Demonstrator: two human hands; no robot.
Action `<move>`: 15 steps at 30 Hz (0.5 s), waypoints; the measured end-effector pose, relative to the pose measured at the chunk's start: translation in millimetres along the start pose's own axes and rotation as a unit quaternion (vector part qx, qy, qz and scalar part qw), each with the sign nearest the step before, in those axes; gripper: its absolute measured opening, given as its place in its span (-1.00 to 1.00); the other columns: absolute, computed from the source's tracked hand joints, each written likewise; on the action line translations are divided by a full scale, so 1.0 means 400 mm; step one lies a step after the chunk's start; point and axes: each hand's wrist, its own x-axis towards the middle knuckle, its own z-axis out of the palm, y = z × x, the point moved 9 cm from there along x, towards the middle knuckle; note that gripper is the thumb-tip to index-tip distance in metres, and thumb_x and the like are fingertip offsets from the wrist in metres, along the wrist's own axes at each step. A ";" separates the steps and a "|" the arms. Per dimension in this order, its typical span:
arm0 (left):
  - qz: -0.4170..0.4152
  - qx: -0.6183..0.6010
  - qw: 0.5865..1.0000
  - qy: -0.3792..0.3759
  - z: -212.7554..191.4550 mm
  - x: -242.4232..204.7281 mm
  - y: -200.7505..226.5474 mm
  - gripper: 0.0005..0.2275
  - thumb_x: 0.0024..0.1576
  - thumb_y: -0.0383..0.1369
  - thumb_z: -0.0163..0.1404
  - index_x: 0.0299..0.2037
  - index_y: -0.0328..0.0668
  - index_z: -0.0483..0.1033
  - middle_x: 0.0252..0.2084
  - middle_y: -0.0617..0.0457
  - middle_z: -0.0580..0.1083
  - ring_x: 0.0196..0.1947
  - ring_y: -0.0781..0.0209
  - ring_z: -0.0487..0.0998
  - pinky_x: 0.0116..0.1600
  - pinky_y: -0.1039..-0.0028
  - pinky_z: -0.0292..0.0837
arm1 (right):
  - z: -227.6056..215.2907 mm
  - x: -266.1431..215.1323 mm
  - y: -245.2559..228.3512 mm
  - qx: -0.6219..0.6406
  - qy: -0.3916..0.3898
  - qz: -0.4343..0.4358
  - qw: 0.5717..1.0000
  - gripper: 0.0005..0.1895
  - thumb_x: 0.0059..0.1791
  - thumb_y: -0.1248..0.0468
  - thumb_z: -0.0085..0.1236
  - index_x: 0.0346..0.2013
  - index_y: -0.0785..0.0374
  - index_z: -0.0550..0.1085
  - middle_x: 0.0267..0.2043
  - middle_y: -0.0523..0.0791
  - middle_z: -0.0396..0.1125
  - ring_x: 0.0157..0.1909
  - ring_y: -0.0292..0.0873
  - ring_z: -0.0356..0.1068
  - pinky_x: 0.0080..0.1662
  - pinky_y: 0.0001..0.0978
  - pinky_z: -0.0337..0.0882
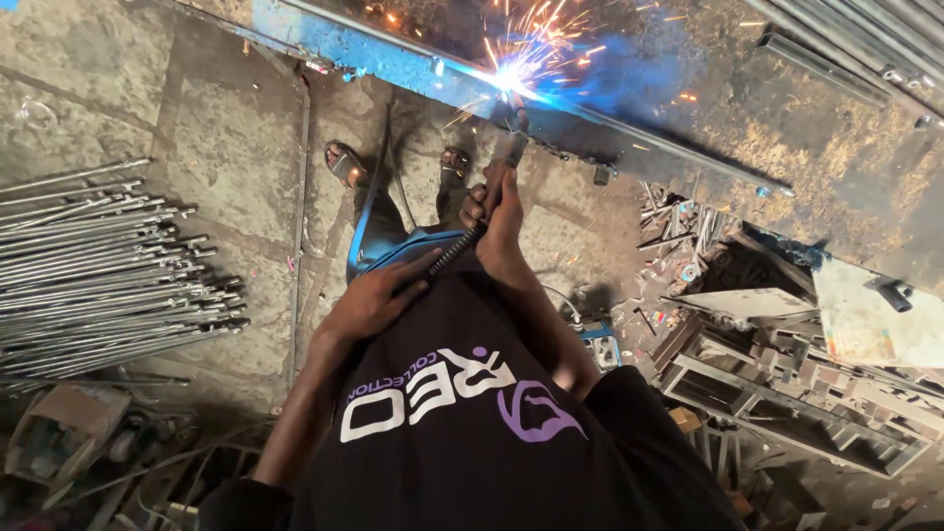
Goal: The person picks up a metal rod and places it on a workbench. They then use a welding torch to weld the rod, creating bright sparks. The person continues to weld different sections of the rod while occasionally adjusting its position.
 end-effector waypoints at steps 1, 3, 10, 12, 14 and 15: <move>-0.011 -0.005 1.000 -0.010 -0.002 0.001 0.004 -0.48 0.28 -0.22 -0.10 0.49 0.26 0.13 -0.02 -0.09 0.53 0.01 -0.14 0.56 0.07 0.15 0.43 | -0.002 0.000 -0.001 -0.002 0.003 -0.002 1.000 -0.45 0.14 -0.23 -0.16 0.05 0.18 0.30 -0.44 -0.19 0.18 -0.55 -0.30 0.11 -0.49 -0.40 0.13; -0.025 0.002 1.000 -0.014 0.003 0.000 -0.002 -0.47 0.28 -0.21 -0.10 0.49 0.28 0.12 -0.05 -0.09 0.53 -0.02 -0.13 0.56 0.06 0.16 0.44 | 0.008 -0.009 -0.009 -0.011 0.009 -0.007 1.000 -0.43 0.14 -0.23 -0.16 0.08 0.20 0.31 -0.43 -0.19 0.18 -0.54 -0.30 0.12 -0.48 -0.39 0.14; -0.037 0.031 0.999 -0.023 0.011 0.003 -0.007 -0.48 0.28 -0.19 -0.10 0.49 0.31 0.12 -0.16 -0.06 0.52 -0.10 -0.07 0.57 -0.01 0.17 0.46 | 0.011 -0.030 -0.023 -0.006 -0.002 -0.022 1.000 -0.40 0.13 -0.23 -0.15 0.16 0.21 0.27 -0.42 -0.18 0.18 -0.53 -0.29 0.12 -0.46 -0.39 0.16; -0.031 0.031 0.999 -0.021 0.013 0.002 -0.009 -0.48 0.28 -0.19 -0.10 0.48 0.31 0.13 -0.16 -0.06 0.53 -0.10 -0.07 0.57 -0.01 0.17 0.47 | -0.002 -0.019 -0.018 -0.005 -0.005 -0.020 1.000 -0.40 0.13 -0.23 -0.15 0.15 0.21 0.26 -0.42 -0.18 0.18 -0.53 -0.29 0.12 -0.47 -0.40 0.16; -0.025 0.030 0.999 -0.020 0.016 0.002 -0.008 -0.49 0.28 -0.19 -0.10 0.48 0.31 0.14 -0.15 -0.06 0.53 -0.10 -0.08 0.57 -0.01 0.17 0.47 | -0.010 -0.015 -0.014 -0.004 -0.006 -0.020 1.000 -0.41 0.13 -0.23 -0.14 0.15 0.21 0.26 -0.42 -0.19 0.18 -0.53 -0.29 0.12 -0.47 -0.40 0.16; -0.024 0.031 0.999 -0.020 0.016 0.002 -0.008 -0.48 0.28 -0.19 -0.10 0.48 0.30 0.13 -0.16 -0.07 0.52 -0.11 -0.08 0.57 -0.01 0.17 0.47 | -0.011 -0.013 -0.013 -0.009 -0.001 -0.019 1.000 -0.41 0.13 -0.23 -0.13 0.14 0.21 0.27 -0.43 -0.19 0.19 -0.54 -0.30 0.12 -0.47 -0.40 0.16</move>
